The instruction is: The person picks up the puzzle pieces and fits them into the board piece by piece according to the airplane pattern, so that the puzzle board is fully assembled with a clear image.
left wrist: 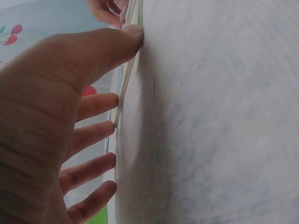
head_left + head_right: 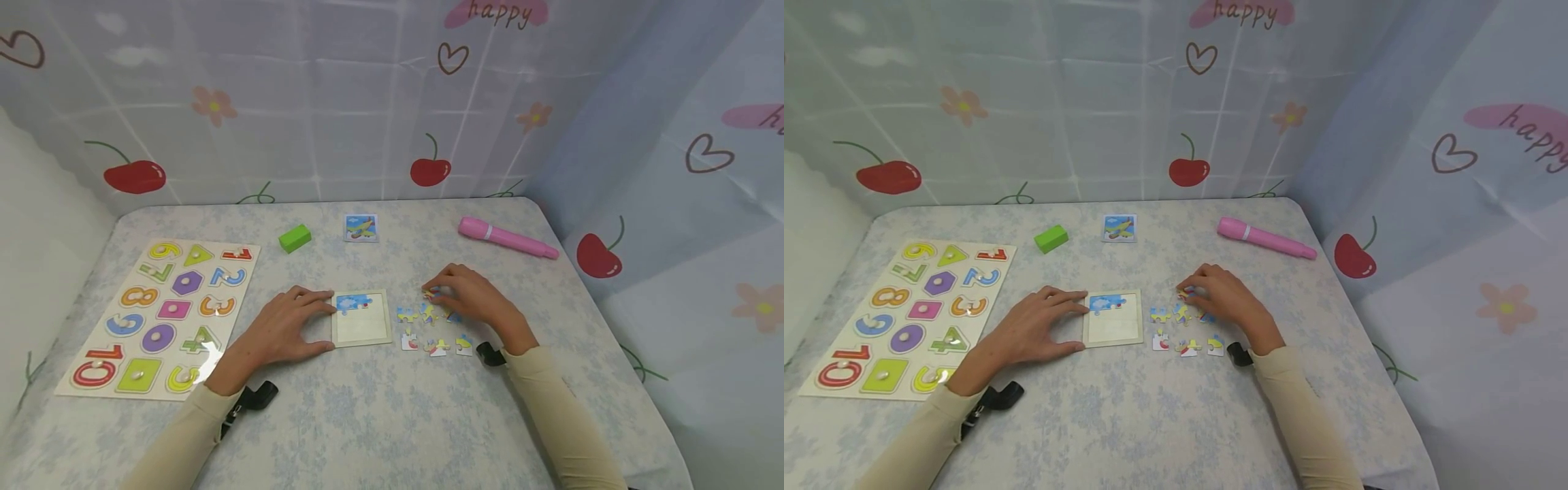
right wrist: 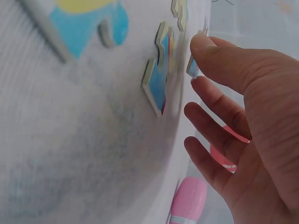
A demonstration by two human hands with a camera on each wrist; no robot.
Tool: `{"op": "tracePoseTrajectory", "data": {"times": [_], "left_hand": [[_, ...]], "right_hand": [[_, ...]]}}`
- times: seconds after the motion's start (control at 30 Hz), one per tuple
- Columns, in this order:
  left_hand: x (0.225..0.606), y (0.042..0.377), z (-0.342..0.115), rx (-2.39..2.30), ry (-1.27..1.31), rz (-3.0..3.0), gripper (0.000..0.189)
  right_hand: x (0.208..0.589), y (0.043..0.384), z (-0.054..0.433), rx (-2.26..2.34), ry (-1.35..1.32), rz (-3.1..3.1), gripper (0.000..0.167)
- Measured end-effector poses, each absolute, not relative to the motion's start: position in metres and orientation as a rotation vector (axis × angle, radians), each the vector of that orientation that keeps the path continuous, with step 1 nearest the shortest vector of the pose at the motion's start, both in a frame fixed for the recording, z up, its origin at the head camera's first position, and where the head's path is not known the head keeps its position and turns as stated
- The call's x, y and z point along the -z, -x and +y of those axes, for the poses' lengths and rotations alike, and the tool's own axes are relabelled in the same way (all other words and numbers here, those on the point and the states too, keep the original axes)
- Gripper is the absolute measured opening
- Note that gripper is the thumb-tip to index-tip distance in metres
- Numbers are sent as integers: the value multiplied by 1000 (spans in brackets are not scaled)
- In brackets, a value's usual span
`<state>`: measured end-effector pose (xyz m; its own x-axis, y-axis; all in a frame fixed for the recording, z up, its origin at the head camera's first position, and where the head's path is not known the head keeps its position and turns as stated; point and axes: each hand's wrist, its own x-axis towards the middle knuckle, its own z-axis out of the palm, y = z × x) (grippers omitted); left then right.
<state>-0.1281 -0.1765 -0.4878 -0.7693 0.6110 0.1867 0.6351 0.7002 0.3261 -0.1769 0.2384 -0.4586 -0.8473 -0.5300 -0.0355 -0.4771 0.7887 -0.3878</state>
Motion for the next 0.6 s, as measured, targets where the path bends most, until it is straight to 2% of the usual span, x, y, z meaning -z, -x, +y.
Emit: {"op": "tracePoseTrajectory", "data": {"times": [0.6], "left_hand": [[490,129,-177,599,1036,-2842,63]], "right_hand": [[454,180,204,541,1087,2757,32]]}}
